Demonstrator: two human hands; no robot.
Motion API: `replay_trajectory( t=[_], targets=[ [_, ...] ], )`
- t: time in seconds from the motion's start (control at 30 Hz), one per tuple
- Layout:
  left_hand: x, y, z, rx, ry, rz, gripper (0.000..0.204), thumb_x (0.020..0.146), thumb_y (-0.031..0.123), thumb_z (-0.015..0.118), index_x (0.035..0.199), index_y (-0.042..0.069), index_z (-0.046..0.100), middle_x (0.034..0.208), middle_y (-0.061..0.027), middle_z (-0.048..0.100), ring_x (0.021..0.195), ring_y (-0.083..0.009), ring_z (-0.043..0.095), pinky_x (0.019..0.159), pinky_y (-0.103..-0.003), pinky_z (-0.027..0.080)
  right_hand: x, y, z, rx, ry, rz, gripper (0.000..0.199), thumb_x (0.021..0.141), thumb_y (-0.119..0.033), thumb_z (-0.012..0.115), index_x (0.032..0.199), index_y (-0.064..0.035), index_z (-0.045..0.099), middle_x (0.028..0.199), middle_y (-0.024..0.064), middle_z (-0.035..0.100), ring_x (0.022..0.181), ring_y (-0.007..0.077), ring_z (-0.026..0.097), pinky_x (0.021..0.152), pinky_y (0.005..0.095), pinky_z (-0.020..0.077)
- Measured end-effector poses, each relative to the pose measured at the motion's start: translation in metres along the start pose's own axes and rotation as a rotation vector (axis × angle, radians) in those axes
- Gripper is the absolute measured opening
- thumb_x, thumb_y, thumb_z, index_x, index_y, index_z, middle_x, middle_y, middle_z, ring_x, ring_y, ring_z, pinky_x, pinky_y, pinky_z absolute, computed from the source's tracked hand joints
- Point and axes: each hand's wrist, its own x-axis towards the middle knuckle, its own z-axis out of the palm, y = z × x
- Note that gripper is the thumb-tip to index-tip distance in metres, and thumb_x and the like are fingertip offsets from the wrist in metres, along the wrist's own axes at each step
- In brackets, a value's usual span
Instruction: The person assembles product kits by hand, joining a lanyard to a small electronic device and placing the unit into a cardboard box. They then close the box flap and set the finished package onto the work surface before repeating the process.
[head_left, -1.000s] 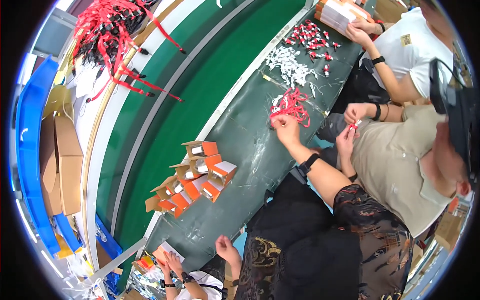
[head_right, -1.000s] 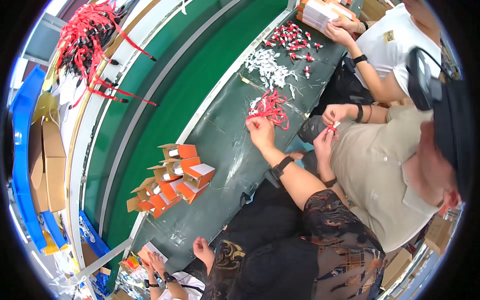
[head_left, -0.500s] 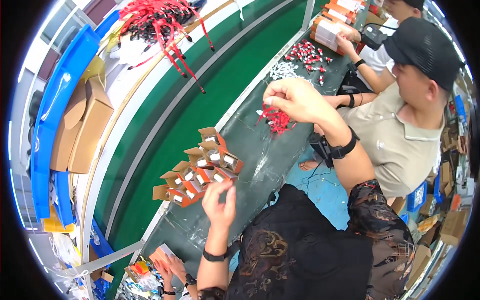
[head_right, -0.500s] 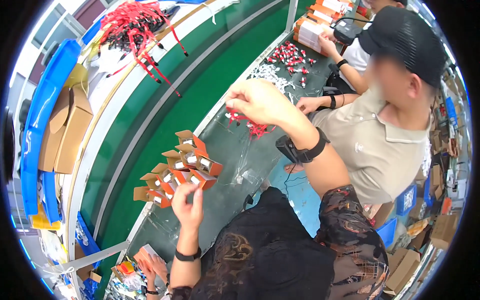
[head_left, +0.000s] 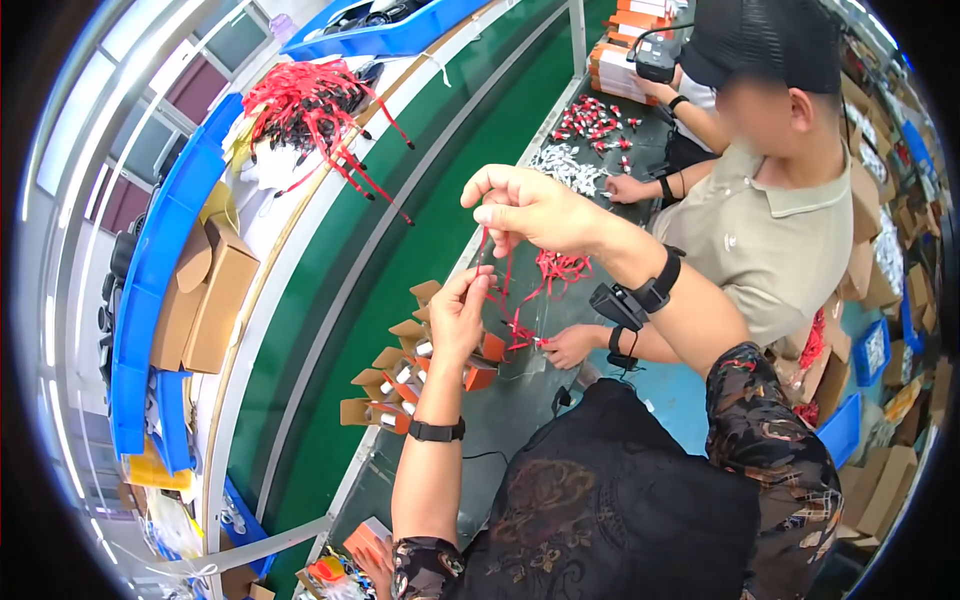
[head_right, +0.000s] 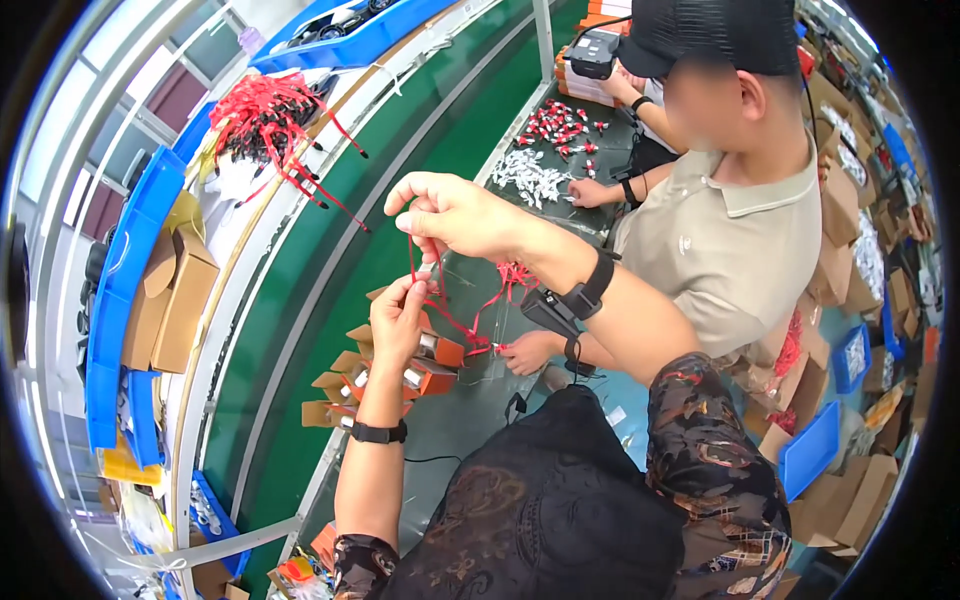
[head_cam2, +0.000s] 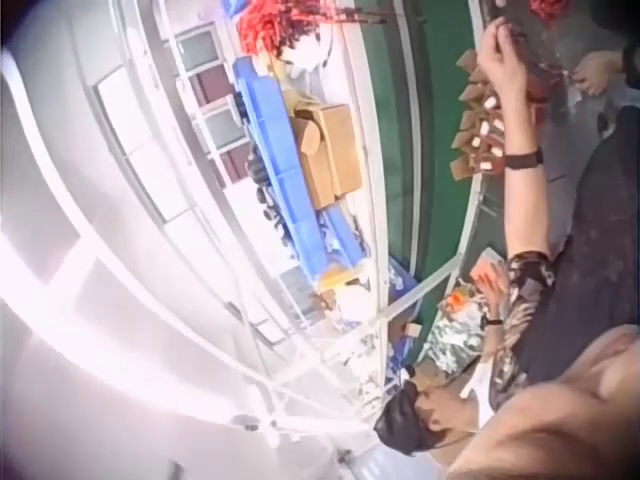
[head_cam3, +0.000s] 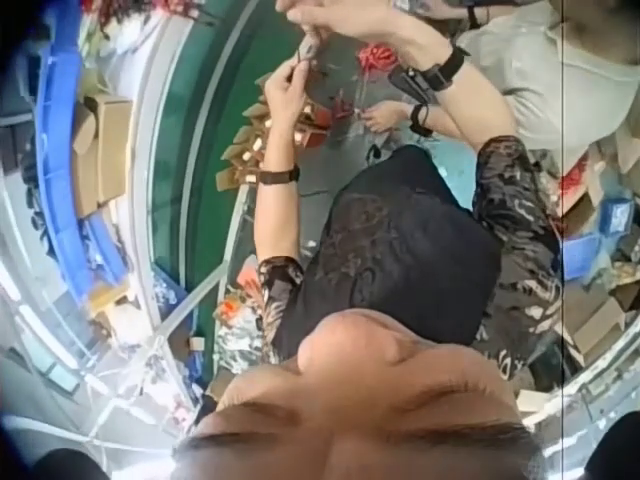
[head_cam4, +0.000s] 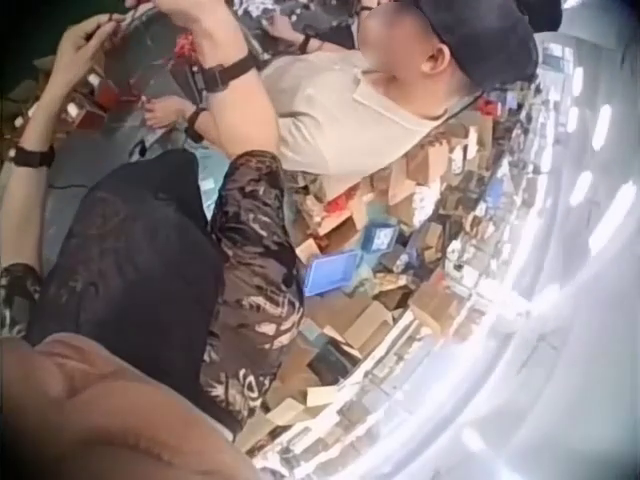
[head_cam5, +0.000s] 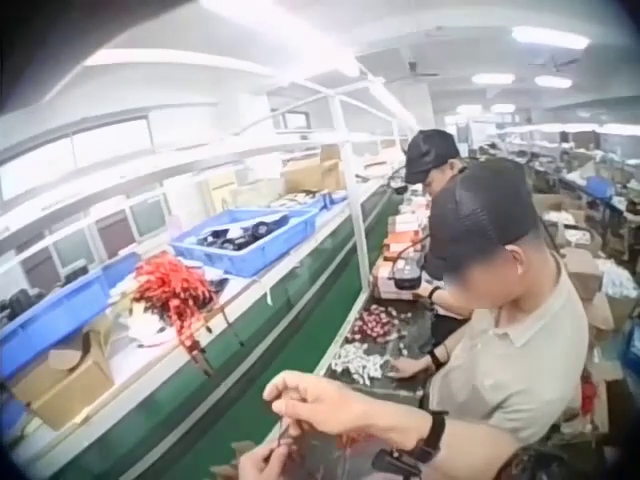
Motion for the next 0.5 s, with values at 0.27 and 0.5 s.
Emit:
replay_trajectory(
  t=[0.27,0.5],
  targets=[
    [-0.012,-0.019,-0.009,-0.482,0.165,-0.265,0.030,0.106,0.032,0.051,0.107,0.004,0.062,0.076,0.0013,0.058,0.060,-0.0082,0.050,0.053,-0.024,0.042,0.024,0.003,-0.005,0.578,0.169,0.142,0.015,0.102,-0.015,0.058,0.114,-0.0068,0.057,0.081,0.0003,0.056,0.050,0.0029,0.038,0.046,0.0197,0.0332],
    [-0.034,-0.014,-0.015,-0.904,0.330,-0.252,0.037,0.106,0.043,0.045,0.101,0.009,0.060,0.074,0.0013,0.049,0.059,-0.0101,0.043,0.054,-0.025,0.035,0.029,-0.040,-0.017,0.511,0.097,-0.011,0.016,0.100,-0.015,0.061,0.110,-0.0019,0.062,0.084,-0.0006,0.060,0.051,0.0008,0.040,0.047,0.0185,0.0315]
  ],
)
